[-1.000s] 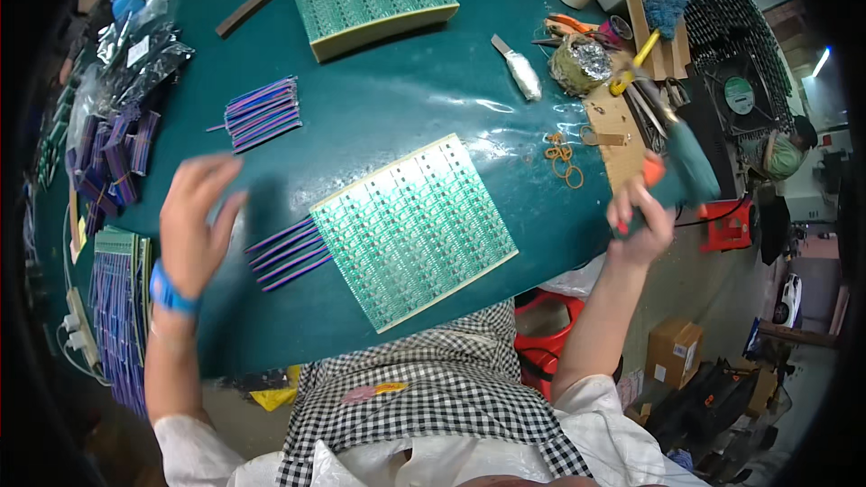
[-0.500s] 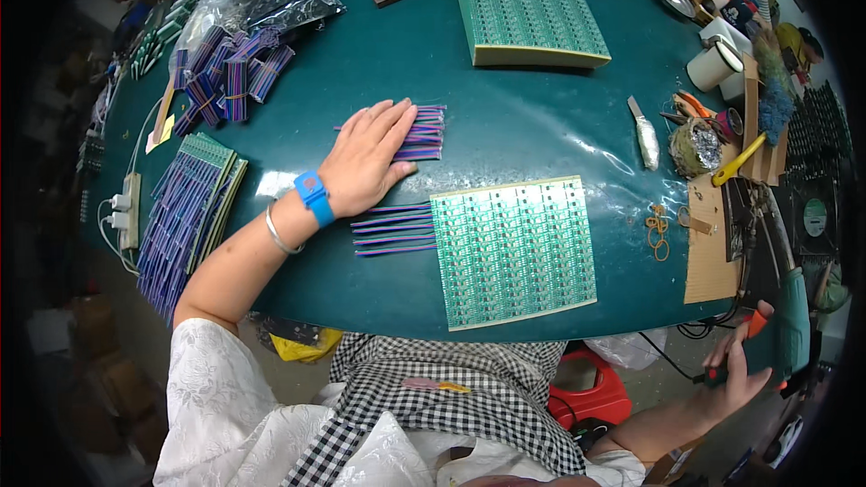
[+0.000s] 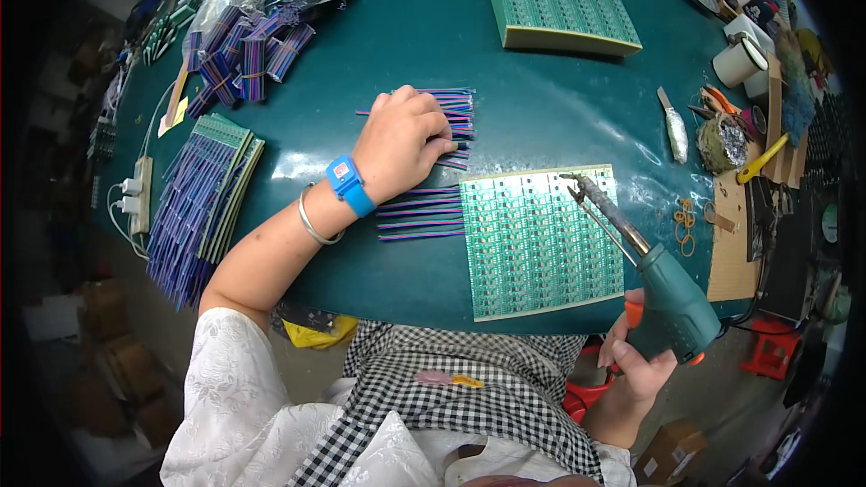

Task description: The recorder is soldering rainbow-colored ribbon cables onto a green printed circuit board (PCB) using a soldering iron.

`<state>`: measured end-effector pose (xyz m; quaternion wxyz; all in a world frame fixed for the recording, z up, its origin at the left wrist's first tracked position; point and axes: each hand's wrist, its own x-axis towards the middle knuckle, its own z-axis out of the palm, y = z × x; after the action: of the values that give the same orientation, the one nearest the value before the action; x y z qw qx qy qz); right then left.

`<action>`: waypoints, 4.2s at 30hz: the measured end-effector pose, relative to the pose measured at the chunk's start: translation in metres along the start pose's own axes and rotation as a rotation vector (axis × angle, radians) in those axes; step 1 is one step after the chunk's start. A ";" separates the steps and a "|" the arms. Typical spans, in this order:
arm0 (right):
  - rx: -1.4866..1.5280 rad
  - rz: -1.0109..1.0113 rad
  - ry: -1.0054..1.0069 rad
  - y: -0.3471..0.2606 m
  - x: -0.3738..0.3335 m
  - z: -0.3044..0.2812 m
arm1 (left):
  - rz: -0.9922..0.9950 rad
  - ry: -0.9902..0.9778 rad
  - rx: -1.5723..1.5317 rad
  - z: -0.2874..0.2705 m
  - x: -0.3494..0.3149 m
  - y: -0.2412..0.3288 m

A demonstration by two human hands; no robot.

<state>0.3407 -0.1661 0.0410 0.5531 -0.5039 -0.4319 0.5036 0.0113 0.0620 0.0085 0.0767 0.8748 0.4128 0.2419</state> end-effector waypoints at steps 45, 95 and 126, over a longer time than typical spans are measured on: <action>0.117 0.523 0.048 0.017 -0.036 0.045 | 0.151 -0.083 -0.198 0.001 -0.096 0.063; 0.091 0.529 0.062 0.018 -0.044 0.041 | 0.262 -0.087 -0.116 -0.005 -0.089 0.062; 0.190 0.456 0.129 0.013 -0.043 0.041 | 0.337 -0.053 -0.043 -0.003 -0.091 0.063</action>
<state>0.2935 -0.2037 0.0340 0.4966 -0.5652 -0.2215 0.6204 0.0042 -0.0478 -0.0008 0.0644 0.9358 0.2530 0.2367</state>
